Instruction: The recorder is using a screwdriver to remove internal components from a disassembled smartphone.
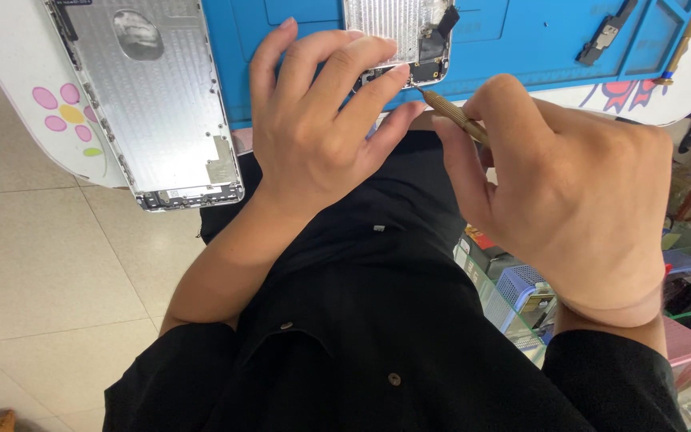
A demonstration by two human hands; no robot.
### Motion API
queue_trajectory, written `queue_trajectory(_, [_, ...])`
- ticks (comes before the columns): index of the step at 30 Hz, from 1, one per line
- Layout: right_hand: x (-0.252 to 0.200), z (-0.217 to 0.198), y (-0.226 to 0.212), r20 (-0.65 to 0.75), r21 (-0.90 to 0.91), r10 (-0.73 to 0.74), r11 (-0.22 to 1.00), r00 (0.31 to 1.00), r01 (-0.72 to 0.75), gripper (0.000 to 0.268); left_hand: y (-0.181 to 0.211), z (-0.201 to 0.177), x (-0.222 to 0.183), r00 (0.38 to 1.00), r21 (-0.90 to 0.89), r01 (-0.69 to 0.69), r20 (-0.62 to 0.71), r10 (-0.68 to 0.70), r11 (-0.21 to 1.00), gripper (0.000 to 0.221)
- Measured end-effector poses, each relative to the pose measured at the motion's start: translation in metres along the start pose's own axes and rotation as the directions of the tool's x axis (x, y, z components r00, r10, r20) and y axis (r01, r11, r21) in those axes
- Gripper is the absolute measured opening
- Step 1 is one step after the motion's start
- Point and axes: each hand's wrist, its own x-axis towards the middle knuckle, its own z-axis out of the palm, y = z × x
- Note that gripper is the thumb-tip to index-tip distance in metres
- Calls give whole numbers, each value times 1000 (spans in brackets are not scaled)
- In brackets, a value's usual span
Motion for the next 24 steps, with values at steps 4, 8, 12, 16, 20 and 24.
queue_trajectory(4, [5, -3, -3, -43, 23, -48, 999, 998, 49, 20, 0, 0, 0, 1000, -8, -4, -9, 3, 1000, 27])
queue_trajectory(8, [6, -1, -3, -12, 52, -26, 998, 1000, 27, 21, -1, 0, 0, 1000, -17, -3, 0, 3, 1000, 26])
queue_trajectory(12, [11, -1, -3, -24, 97, -7, 995, 1000, 9, 21, 0, 0, 1, 1000, 2, 4, 3, -4, 1000, 25])
queue_trajectory(16, [5, 3, 0, -51, 123, 2, 992, 999, 4, 21, 0, 1, -2, 1000, -4, -12, -5, 12, 1000, 27])
queue_trajectory(20, [-17, 13, 14, -148, 254, 29, 967, 989, 9, 17, 1, 2, -4, 1000, 50, -6, 23, 5, 999, 25])
queue_trajectory(24, [-71, 23, 44, -347, 518, 228, 856, 910, -16, 15, 3, 3, -3, 999, 86, -1, 38, -2, 996, 29])
